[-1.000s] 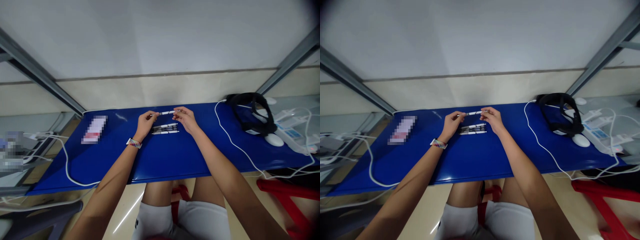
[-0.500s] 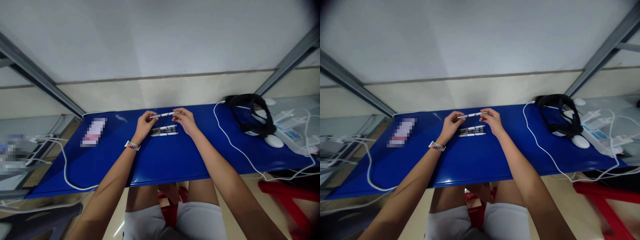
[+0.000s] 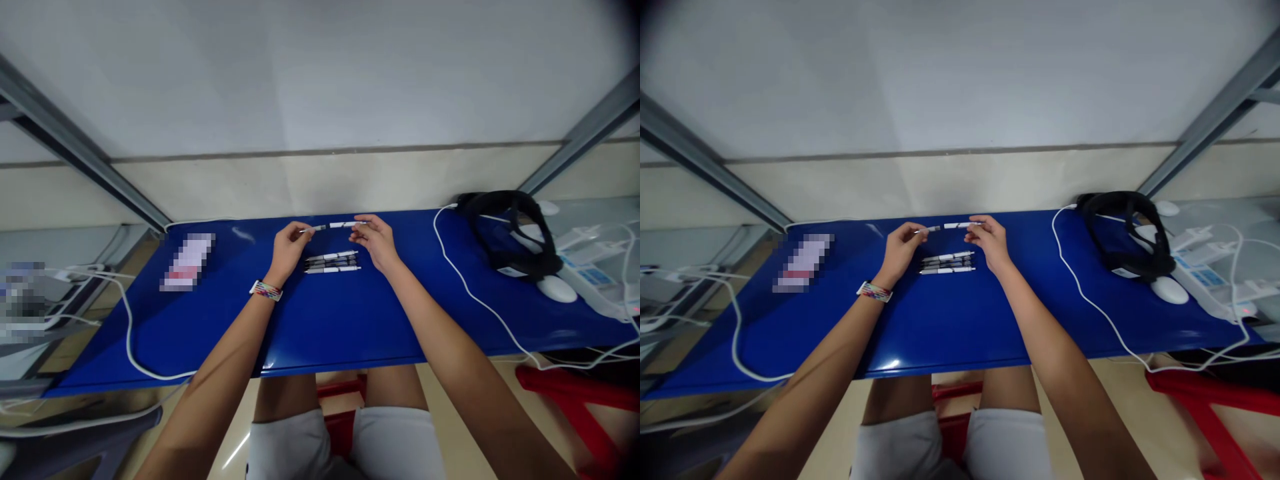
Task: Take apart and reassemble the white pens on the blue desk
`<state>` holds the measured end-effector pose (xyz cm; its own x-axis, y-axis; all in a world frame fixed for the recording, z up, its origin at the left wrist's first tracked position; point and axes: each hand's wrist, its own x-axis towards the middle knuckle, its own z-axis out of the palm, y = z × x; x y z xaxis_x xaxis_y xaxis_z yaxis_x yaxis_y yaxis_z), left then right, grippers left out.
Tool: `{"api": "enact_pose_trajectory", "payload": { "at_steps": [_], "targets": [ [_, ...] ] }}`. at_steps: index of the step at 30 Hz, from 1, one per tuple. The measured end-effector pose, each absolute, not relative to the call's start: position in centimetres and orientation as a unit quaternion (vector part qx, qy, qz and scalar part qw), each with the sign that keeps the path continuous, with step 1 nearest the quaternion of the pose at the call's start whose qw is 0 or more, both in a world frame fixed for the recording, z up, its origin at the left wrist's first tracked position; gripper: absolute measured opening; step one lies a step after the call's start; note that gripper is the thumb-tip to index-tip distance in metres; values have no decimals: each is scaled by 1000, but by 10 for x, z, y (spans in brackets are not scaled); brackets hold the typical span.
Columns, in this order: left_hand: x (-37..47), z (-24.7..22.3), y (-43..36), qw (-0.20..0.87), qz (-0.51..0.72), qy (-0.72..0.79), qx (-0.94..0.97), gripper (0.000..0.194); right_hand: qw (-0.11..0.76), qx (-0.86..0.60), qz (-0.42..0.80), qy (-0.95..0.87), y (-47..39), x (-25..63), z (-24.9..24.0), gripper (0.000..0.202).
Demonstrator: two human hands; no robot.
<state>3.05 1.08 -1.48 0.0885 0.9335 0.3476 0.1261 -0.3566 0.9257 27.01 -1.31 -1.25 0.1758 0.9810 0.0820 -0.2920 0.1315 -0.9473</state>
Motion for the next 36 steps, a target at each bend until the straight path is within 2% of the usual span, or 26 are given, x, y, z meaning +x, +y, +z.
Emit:
{"api": "enact_pose_trajectory", "payload": {
  "at_steps": [9, 24, 36],
  "targets": [
    [25, -24, 21, 388, 544, 429, 607, 30, 645, -466, 469, -383, -6, 278, -16, 33],
    [27, -30, 24, 395, 571, 411, 591, 16, 670, -485, 430, -362, -3, 292, -18, 21],
    [27, -32, 23, 413, 562, 419, 581, 18, 670, -483, 430, -366, -2, 296, -21, 18]
  ]
}}
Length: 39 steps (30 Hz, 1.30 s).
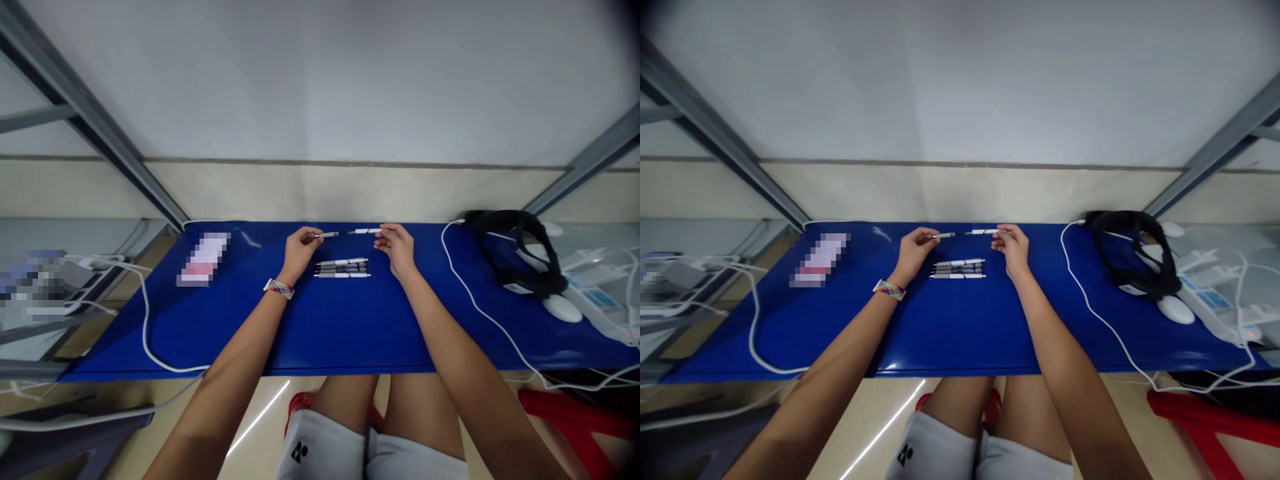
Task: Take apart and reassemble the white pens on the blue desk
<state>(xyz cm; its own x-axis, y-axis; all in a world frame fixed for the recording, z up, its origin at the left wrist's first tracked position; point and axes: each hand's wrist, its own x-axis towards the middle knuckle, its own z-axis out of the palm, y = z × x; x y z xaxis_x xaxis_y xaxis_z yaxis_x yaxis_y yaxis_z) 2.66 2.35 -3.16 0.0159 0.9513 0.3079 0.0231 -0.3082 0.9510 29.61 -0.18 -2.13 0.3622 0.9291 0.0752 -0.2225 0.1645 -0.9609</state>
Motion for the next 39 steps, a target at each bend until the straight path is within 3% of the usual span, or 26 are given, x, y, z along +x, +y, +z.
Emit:
{"api": "enact_pose_trajectory", "payload": {
  "at_steps": [39],
  "targets": [
    [28, -34, 23, 416, 556, 433, 575, 26, 701, -473, 383, -371, 8, 294, -36, 15]
  ]
}}
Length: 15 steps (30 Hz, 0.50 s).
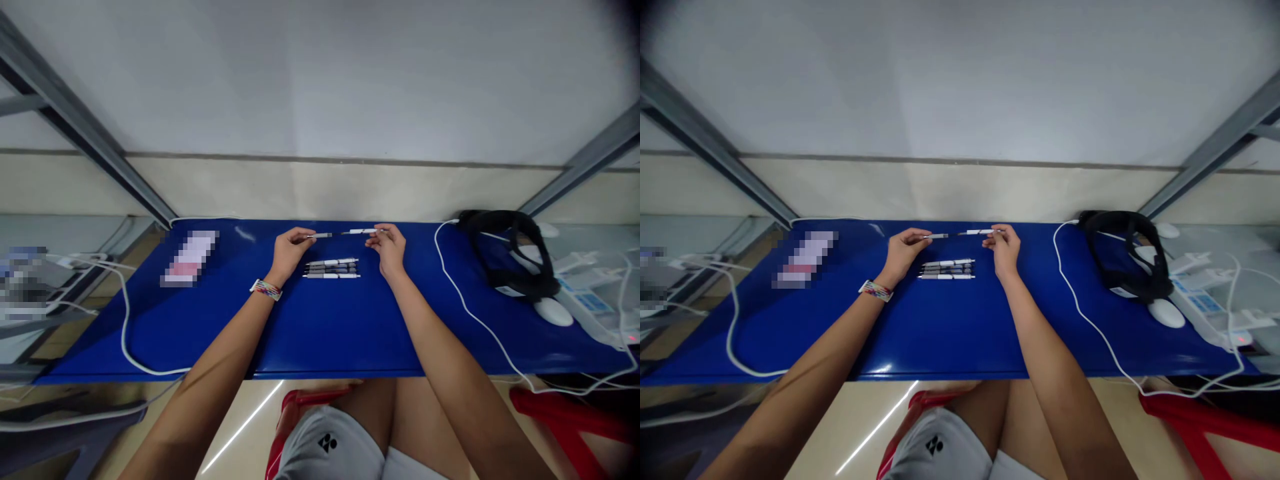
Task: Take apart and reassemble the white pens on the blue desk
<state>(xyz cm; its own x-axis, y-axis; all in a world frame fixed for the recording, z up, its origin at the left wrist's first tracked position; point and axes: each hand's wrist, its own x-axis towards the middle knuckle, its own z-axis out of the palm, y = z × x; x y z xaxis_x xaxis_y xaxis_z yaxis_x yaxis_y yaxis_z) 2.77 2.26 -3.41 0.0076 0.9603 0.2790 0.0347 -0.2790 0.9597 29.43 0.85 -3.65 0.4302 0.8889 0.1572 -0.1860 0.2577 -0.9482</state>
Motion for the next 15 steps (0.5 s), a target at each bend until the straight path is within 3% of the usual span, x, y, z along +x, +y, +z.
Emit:
{"api": "enact_pose_trajectory", "payload": {
  "at_steps": [15],
  "targets": [
    [28, -33, 21, 420, 556, 431, 573, 24, 700, -478, 368, -381, 4, 296, -40, 22]
  ]
}}
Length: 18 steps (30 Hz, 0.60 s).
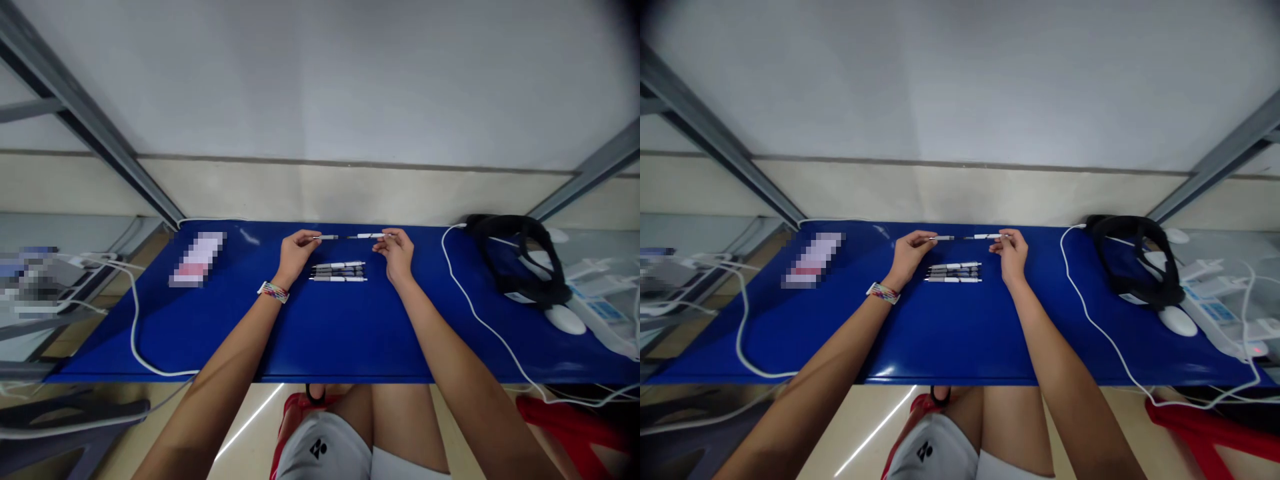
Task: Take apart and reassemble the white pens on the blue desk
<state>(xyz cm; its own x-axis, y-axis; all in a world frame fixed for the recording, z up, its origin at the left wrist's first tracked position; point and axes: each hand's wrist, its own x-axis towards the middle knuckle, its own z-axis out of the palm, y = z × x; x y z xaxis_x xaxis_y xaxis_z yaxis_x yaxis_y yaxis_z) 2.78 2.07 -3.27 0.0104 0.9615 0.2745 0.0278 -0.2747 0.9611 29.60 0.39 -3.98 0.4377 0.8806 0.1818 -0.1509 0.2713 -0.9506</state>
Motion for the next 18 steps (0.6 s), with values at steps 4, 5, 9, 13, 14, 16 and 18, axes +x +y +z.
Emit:
{"api": "enact_pose_trajectory", "payload": {
  "at_steps": [4, 5, 9, 13, 14, 16, 18],
  "targets": [
    [27, -33, 21, 421, 555, 431, 574, 23, 701, -479, 364, -383, 3, 297, -40, 22],
    [27, -33, 21, 420, 553, 432, 576, 23, 698, -480, 363, -387, 2, 296, -40, 23],
    [27, -32, 19, 420, 549, 430, 582, 23, 683, -485, 364, -408, -1, 296, -39, 24],
    [27, -31, 18, 419, 554, 431, 575, 23, 685, -476, 377, -403, -4, 296, -37, 21],
    [26, -31, 17, 420, 554, 432, 574, 23, 686, -475, 380, -400, -5, 296, -37, 21],
    [26, -31, 17, 422, 551, 435, 573, 24, 683, -476, 383, -400, -5, 297, -36, 20],
    [26, -30, 17, 426, 550, 437, 570, 25, 681, -477, 383, -402, -5, 298, -37, 21]
  ]
}}
